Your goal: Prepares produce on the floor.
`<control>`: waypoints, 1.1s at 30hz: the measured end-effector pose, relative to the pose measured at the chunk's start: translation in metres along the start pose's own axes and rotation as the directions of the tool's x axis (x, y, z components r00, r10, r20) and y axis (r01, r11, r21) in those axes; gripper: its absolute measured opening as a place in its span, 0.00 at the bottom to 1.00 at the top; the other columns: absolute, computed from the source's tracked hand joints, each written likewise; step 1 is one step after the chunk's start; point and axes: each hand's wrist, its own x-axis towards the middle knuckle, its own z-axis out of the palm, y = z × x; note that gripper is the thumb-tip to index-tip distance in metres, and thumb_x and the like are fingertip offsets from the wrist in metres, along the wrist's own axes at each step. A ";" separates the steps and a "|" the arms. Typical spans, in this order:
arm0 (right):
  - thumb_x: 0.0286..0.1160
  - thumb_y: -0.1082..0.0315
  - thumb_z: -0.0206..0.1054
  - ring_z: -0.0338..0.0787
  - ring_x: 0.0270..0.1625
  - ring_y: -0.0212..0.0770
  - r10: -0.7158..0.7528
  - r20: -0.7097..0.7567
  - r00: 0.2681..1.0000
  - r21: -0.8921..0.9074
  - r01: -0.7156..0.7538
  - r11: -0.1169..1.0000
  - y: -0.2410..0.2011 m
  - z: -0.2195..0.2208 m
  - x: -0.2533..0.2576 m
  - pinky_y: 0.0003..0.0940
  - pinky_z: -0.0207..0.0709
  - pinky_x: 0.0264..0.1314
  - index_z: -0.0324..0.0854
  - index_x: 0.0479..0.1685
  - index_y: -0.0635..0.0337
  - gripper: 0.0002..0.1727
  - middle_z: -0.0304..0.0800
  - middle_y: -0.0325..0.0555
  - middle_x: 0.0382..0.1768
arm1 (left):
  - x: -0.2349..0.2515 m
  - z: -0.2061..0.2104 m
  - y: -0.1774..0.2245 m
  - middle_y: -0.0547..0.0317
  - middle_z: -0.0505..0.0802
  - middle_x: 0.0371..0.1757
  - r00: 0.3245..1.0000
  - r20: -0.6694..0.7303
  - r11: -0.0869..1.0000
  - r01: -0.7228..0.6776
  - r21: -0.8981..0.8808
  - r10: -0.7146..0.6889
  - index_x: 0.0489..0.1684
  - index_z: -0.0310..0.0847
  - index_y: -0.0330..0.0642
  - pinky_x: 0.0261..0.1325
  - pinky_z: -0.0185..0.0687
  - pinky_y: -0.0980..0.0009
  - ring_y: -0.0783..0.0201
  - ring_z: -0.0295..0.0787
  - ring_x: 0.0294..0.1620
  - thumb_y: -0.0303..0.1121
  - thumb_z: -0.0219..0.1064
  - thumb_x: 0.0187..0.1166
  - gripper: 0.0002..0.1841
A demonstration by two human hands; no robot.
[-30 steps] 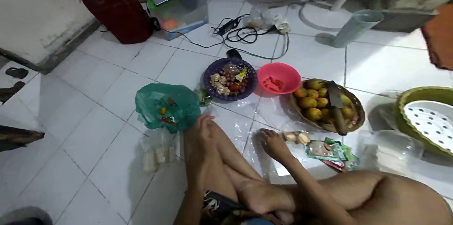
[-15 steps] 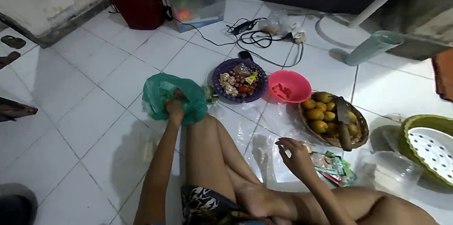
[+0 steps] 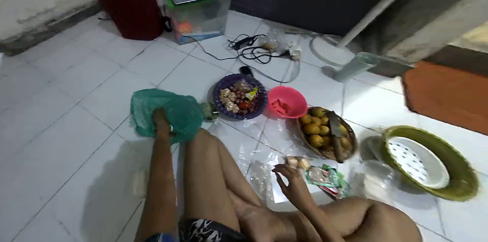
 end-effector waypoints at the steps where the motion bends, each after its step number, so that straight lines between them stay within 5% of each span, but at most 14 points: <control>1: 0.65 0.82 0.68 0.92 0.57 0.69 0.011 0.003 1.000 0.001 -0.011 1.000 -0.004 -0.002 0.000 0.73 0.76 0.64 0.92 0.43 0.72 0.10 0.94 0.66 0.51 | -0.005 -0.003 0.000 0.26 0.61 0.89 0.999 0.006 0.999 -0.035 -0.029 0.035 0.89 0.52 0.26 0.90 0.51 0.46 0.35 0.54 0.91 0.35 0.41 0.96 0.27; 5: 0.71 0.78 0.66 0.93 0.57 0.62 0.064 -0.009 0.998 0.075 -0.063 0.995 -0.017 -0.014 0.003 0.65 0.78 0.67 0.92 0.44 0.69 0.10 0.95 0.61 0.51 | -0.020 -0.012 0.004 0.22 0.59 0.88 0.982 0.068 0.973 -0.185 0.137 0.177 0.89 0.46 0.20 0.91 0.48 0.45 0.32 0.52 0.91 0.25 0.42 0.93 0.27; 8: 0.75 0.79 0.62 0.94 0.54 0.50 0.205 -0.036 0.978 0.406 -0.173 0.897 -0.036 -0.015 0.004 0.46 0.84 0.66 0.89 0.46 0.75 0.11 0.94 0.61 0.49 | -0.060 -0.041 0.033 0.13 0.74 0.74 0.955 0.207 0.903 -0.273 0.333 0.212 0.80 0.59 0.16 0.79 0.64 0.34 0.22 0.69 0.79 0.22 0.67 0.79 0.32; 11: 0.88 0.73 0.51 0.91 0.51 0.36 0.402 0.289 0.868 0.804 -0.449 0.391 -0.073 -0.015 0.016 0.33 0.85 0.59 0.80 0.59 0.76 0.16 0.90 0.52 0.51 | -0.134 -0.074 0.031 0.14 0.85 0.54 0.872 0.218 0.863 -0.476 0.171 0.438 0.71 0.73 0.22 0.58 0.72 0.22 0.16 0.83 0.56 0.36 0.72 0.78 0.29; 14: 0.94 0.54 0.34 0.92 0.58 0.45 0.206 0.545 0.813 0.835 -0.548 -0.046 -0.110 -0.007 0.029 0.46 0.86 0.60 0.63 0.82 0.64 0.30 0.87 0.51 0.63 | -0.223 -0.076 0.055 0.22 0.89 0.54 0.818 0.236 0.841 -0.540 0.000 0.525 0.72 0.72 0.23 0.54 0.82 0.35 0.30 0.90 0.49 0.39 0.70 0.80 0.29; 16: 0.91 0.42 0.27 0.91 0.64 0.53 0.055 0.553 0.832 0.818 -0.529 -0.224 -0.124 -0.004 0.037 0.53 0.86 0.60 0.49 0.91 0.53 0.37 0.83 0.53 0.71 | -0.261 -0.040 0.074 0.30 0.90 0.58 0.705 0.289 0.761 -0.619 -0.195 0.647 0.71 0.74 0.23 0.58 0.86 0.48 0.42 0.91 0.55 0.35 0.74 0.75 0.29; 17: 0.91 0.40 0.26 0.93 0.59 0.50 0.053 0.541 0.839 0.814 -0.507 -0.282 -0.128 -0.007 0.042 0.49 0.88 0.55 0.51 0.90 0.50 0.37 0.86 0.51 0.66 | -0.272 -0.016 0.081 0.30 0.89 0.62 0.637 0.304 0.705 -0.657 -0.266 0.708 0.74 0.73 0.23 0.63 0.83 0.50 0.43 0.89 0.60 0.33 0.78 0.70 0.33; 19: 0.93 0.46 0.28 0.95 0.41 0.36 0.191 0.536 0.822 0.820 -0.453 -0.349 -0.126 -0.017 0.052 0.32 0.89 0.40 0.68 0.77 0.51 0.31 0.95 0.42 0.47 | -0.279 0.019 0.086 0.31 0.79 0.78 0.479 0.317 0.559 -0.792 -0.245 0.819 0.82 0.70 0.30 0.78 0.68 0.37 0.32 0.77 0.77 0.38 0.84 0.60 0.44; 22: 0.96 0.59 0.36 0.87 0.28 0.30 0.429 0.536 0.727 0.841 -0.503 -0.198 -0.089 -0.047 0.067 0.23 0.80 0.30 0.74 0.64 0.60 0.23 0.91 0.39 0.34 | -0.268 0.023 0.085 0.29 0.68 0.86 0.407 0.225 0.451 -0.868 -0.206 0.885 0.83 0.70 0.32 0.81 0.55 0.29 0.30 0.67 0.85 0.50 0.78 0.64 0.45; 24: 0.95 0.62 0.43 0.87 0.29 0.33 0.620 0.430 0.656 0.871 -0.482 -0.094 -0.053 -0.073 0.077 0.27 0.84 0.33 0.74 0.61 0.63 0.17 0.87 0.42 0.34 | -0.248 0.012 0.078 0.30 0.72 0.84 0.465 0.090 0.473 -0.866 -0.160 0.881 0.77 0.75 0.29 0.79 0.66 0.39 0.35 0.73 0.81 0.50 0.71 0.73 0.38; 27: 0.92 0.66 0.49 0.86 0.46 0.36 0.776 0.039 0.629 0.843 -0.438 0.313 0.026 -0.103 0.096 0.33 0.84 0.49 0.73 0.69 0.68 0.18 0.84 0.50 0.51 | -0.213 -0.022 0.064 0.26 0.69 0.84 0.659 0.036 0.660 -0.750 -0.040 0.751 0.75 0.75 0.26 0.79 0.65 0.36 0.28 0.68 0.82 0.36 0.63 0.82 0.27; 30: 0.82 0.73 0.60 0.78 0.75 0.65 0.654 -0.221 0.724 0.405 -0.542 0.737 0.097 -0.111 0.116 0.57 0.72 0.76 0.70 0.77 0.74 0.25 0.74 0.77 0.74 | -0.185 -0.048 0.036 0.22 0.70 0.82 0.850 -0.061 0.850 -0.516 0.103 0.523 0.76 0.71 0.23 0.81 0.62 0.36 0.24 0.66 0.81 0.24 0.59 0.83 0.23; 33: 0.82 0.73 0.63 0.69 0.78 0.82 0.458 -0.235 0.857 -0.061 -0.484 0.873 0.113 -0.109 0.130 0.73 0.62 0.80 0.75 0.75 0.75 0.23 0.67 0.85 0.76 | -0.167 -0.068 0.021 0.25 0.73 0.81 0.955 -0.101 0.947 -0.258 0.194 0.280 0.79 0.68 0.24 0.81 0.65 0.42 0.28 0.68 0.81 0.20 0.57 0.82 0.25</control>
